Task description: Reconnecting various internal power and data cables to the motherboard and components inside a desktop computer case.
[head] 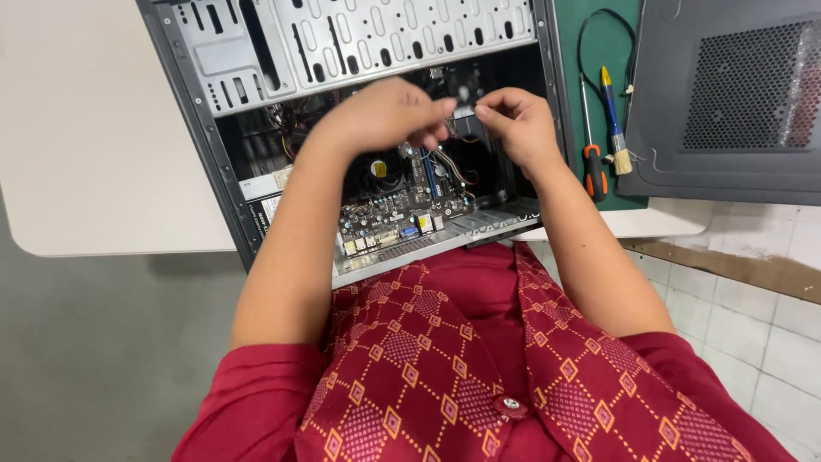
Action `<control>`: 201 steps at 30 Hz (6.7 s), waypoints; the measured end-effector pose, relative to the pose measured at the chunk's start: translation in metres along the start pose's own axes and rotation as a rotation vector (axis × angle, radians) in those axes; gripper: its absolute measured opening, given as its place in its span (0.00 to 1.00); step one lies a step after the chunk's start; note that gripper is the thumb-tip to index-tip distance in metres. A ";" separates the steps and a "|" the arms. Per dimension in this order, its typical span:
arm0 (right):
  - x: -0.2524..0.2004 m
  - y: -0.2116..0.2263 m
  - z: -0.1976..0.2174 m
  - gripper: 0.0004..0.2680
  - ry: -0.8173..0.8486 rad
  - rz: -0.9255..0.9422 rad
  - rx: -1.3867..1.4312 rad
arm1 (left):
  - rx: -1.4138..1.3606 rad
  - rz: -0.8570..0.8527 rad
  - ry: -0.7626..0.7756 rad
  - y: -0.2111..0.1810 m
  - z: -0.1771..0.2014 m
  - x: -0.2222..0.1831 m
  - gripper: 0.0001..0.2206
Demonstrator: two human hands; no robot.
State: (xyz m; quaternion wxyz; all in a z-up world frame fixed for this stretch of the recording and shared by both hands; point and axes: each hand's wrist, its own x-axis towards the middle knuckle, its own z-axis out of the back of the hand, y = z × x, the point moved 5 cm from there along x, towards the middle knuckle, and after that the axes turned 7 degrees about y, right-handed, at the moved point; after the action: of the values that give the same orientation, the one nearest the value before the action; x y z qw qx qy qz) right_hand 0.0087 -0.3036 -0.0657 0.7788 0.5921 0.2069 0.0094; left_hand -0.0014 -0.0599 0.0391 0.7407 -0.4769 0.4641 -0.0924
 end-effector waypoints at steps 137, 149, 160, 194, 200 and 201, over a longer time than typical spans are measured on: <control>0.007 -0.025 -0.060 0.08 0.395 -0.118 -0.860 | 0.804 -0.114 -0.122 0.094 -0.109 0.113 0.07; 0.021 -0.030 -0.062 0.12 0.324 -0.108 -0.664 | 0.828 -0.076 -0.074 0.092 -0.106 0.102 0.09; 0.039 -0.066 -0.066 0.08 0.332 -0.138 -0.648 | 0.837 -0.041 0.023 0.077 -0.094 0.084 0.09; 0.025 -0.012 -0.029 0.06 0.098 0.274 -0.726 | 0.493 -0.063 -0.298 0.064 -0.028 0.072 0.10; 0.031 -0.019 -0.019 0.06 -0.050 0.128 -0.720 | 0.467 -0.054 -0.296 0.066 -0.030 0.075 0.12; 0.031 -0.022 -0.014 0.05 -0.085 0.006 -0.674 | 0.467 -0.051 -0.290 0.067 -0.031 0.076 0.13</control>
State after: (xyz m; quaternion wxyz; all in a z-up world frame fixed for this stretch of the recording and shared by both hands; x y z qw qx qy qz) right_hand 0.0273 -0.2892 -0.0989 0.9386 0.3017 0.1579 0.0550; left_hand -0.0043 -0.0876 -0.0631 0.8867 -0.3132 0.3070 -0.1462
